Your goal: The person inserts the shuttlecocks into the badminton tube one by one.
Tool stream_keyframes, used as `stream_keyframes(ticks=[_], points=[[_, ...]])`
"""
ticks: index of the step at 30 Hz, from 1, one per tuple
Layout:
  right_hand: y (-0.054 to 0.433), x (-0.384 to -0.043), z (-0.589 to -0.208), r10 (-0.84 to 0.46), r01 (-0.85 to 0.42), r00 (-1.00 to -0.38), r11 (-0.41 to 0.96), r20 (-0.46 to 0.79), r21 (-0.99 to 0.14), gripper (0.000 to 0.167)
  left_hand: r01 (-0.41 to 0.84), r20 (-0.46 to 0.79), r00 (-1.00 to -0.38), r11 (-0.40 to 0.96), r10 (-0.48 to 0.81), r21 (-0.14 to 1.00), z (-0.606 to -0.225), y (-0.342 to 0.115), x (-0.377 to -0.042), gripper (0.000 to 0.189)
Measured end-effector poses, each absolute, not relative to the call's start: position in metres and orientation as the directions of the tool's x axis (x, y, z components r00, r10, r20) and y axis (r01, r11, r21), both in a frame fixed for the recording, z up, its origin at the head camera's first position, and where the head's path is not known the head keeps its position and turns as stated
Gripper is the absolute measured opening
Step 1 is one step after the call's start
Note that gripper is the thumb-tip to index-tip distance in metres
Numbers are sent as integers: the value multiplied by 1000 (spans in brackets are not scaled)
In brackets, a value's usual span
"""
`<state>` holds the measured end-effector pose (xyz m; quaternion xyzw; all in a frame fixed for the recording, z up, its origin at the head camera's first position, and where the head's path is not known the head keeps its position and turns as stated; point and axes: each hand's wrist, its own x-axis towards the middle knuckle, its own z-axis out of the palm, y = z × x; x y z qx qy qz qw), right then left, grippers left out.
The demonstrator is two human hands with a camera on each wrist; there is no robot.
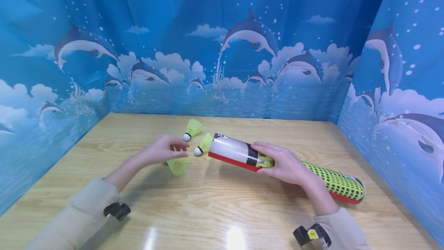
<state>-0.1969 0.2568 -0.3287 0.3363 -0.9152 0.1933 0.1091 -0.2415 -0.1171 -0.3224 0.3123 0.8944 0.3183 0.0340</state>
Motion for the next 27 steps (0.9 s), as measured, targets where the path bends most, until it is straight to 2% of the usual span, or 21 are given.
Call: stream_keyframes(ticks=[5,16,27], points=[[259,-195,-329,-569,-655,-751,704,333,-273,71,535,116,-814,658,569,529,-326,-126,-243,39],[261,-194,-331,-566,-654,-752,705,338,-274,71,418,-7,-880,780,475,465,-336,-127,-248,54],[262,-194,-331,-560,-644,-760,716,329,-270,72,425,-18,-882,812,470,399,-338,-126,-251,40]])
